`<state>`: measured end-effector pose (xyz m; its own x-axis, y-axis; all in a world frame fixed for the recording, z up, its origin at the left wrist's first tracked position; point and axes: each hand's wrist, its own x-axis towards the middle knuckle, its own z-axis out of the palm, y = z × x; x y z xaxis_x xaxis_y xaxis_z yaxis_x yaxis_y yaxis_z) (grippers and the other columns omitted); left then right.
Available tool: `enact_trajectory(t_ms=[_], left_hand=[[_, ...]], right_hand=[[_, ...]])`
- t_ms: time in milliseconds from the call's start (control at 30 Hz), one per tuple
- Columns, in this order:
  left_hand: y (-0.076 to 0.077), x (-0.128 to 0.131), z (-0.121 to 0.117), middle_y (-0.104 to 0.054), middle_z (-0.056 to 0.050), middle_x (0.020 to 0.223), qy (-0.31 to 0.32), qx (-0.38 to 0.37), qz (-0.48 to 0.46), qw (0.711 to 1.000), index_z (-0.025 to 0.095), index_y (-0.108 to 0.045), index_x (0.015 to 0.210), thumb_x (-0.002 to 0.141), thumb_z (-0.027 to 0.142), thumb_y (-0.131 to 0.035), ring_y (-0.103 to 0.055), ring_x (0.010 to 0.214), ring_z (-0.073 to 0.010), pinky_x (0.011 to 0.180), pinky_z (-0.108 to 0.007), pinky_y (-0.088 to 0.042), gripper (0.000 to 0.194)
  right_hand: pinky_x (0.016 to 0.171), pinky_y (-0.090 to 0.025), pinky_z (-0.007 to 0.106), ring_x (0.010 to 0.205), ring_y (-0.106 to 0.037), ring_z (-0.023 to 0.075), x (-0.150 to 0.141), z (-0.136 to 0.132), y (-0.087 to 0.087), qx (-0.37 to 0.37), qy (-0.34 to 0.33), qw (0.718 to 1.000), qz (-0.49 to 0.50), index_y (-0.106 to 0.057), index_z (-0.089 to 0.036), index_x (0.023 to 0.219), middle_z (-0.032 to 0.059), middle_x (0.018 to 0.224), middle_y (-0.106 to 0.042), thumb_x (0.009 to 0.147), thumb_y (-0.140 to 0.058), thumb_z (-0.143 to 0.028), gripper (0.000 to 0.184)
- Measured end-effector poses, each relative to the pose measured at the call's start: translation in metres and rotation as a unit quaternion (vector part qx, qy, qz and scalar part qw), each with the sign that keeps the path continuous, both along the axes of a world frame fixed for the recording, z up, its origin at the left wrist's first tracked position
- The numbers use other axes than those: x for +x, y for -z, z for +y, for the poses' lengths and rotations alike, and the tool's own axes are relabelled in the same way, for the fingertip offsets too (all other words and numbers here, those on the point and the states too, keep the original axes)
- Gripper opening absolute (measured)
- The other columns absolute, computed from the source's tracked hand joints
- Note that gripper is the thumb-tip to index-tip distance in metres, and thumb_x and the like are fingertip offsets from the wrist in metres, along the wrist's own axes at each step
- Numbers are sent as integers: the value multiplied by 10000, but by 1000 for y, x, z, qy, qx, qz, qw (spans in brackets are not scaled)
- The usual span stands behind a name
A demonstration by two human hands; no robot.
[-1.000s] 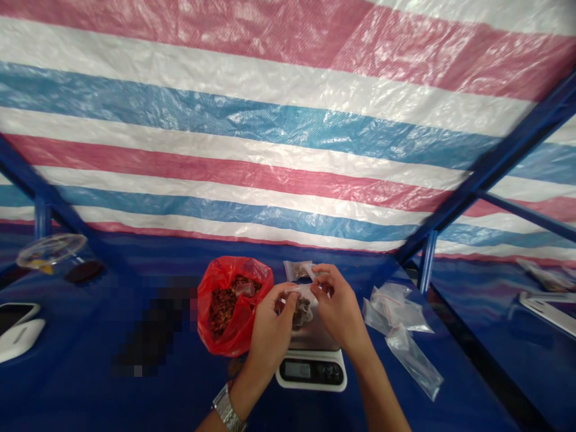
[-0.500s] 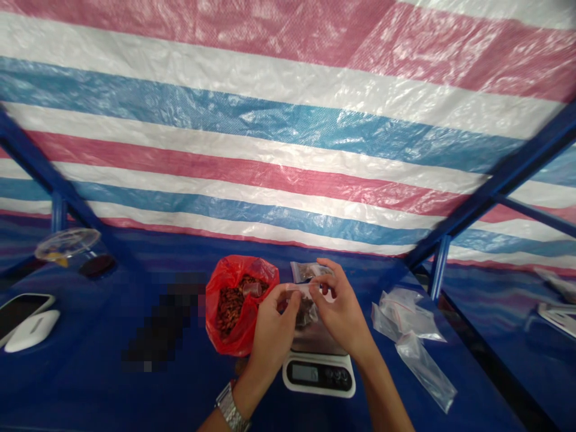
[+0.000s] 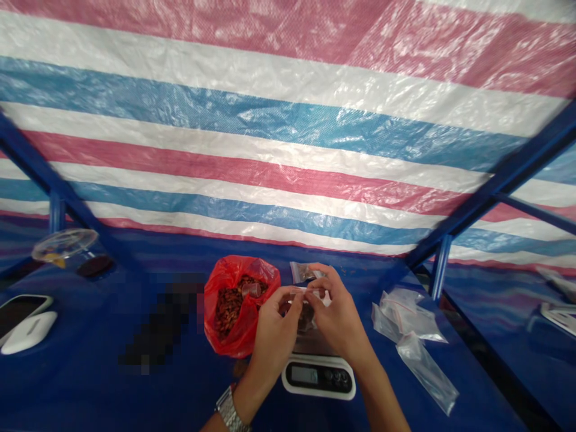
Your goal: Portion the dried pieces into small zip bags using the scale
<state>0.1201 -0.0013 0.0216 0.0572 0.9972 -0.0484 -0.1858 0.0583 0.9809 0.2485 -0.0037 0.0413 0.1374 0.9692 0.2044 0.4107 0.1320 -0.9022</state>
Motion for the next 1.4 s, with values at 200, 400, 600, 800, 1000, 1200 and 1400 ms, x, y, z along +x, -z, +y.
enact_trajectory(t_ms=[200, 400, 600, 800, 1000, 1200, 1400], left_hand=[[-1, -2, 0, -785, -71, 932, 0, 30, 31, 999, 184, -752, 927, 879, 385, -685, -727, 878, -215, 821, -318, -551, 217], [-1, -3, -1, -779, -80, 1049, -18, 88, 68, 994, 206, -747, 849, 896, 309, -655, -720, 1025, -243, 948, -373, -539, 146], [-6, 2, -6, -715, -101, 1260, -96, 101, 84, 987, 228, -655, 1279, 970, 423, -586, -698, 1099, -227, 969, -362, -540, 372], [-12, -7, -1, -730, -71, 1059, -166, 102, 88, 977, 207, -686, 1055, 957, 397, -579, -689, 957, -202, 888, -320, -538, 239], [-13, -12, -1, -701, -45, 953, -167, 95, 86, 978, 210, -660, 1015, 963, 337, -550, -656, 835, -173, 801, -287, -511, 176], [-12, -8, -8, -691, -35, 881, -138, 128, 100, 977, 212, -658, 927, 955, 244, -513, -642, 828, -186, 777, -289, -487, 151], [-14, -6, -17, -682, -39, 901, -100, 179, 147, 967, 220, -650, 896, 978, 222, -476, -629, 876, -197, 831, -302, -481, 192]], right_hand=[[767, -446, 319, 769, -599, 187, -1, -2, -4, 28, 17, 999, -4, -551, -245, 1251, -18, 816, -688, 823, -610, -177, 438], [736, -462, 299, 733, -613, 174, 5, -3, -6, 32, -7, 999, 30, -579, -244, 1257, -25, 807, -684, 841, -634, -217, 421], [833, -481, 364, 861, -660, 233, 29, 9, -5, 121, 297, 946, -50, -649, -196, 1174, 85, 975, -733, 896, -625, -331, 310], [832, -494, 406, 927, -703, 293, 48, 20, 24, 56, 302, 940, -148, -698, -192, 1149, 130, 1025, -765, 930, -565, -325, 289], [904, -540, 436, 1033, -742, 298, 52, 24, 51, -22, 178, 969, -169, -719, -207, 1172, 120, 1123, -788, 968, -484, -315, 329], [987, -537, 463, 1136, -721, 301, 50, 26, 49, -18, 117, 978, -172, -738, -211, 1175, 110, 1174, -783, 955, -486, -323, 353], [1002, -535, 483, 1151, -715, 317, 45, 25, 49, -28, 102, 978, -178, -749, -219, 1167, 116, 1184, -779, 945, -498, -354, 361]])
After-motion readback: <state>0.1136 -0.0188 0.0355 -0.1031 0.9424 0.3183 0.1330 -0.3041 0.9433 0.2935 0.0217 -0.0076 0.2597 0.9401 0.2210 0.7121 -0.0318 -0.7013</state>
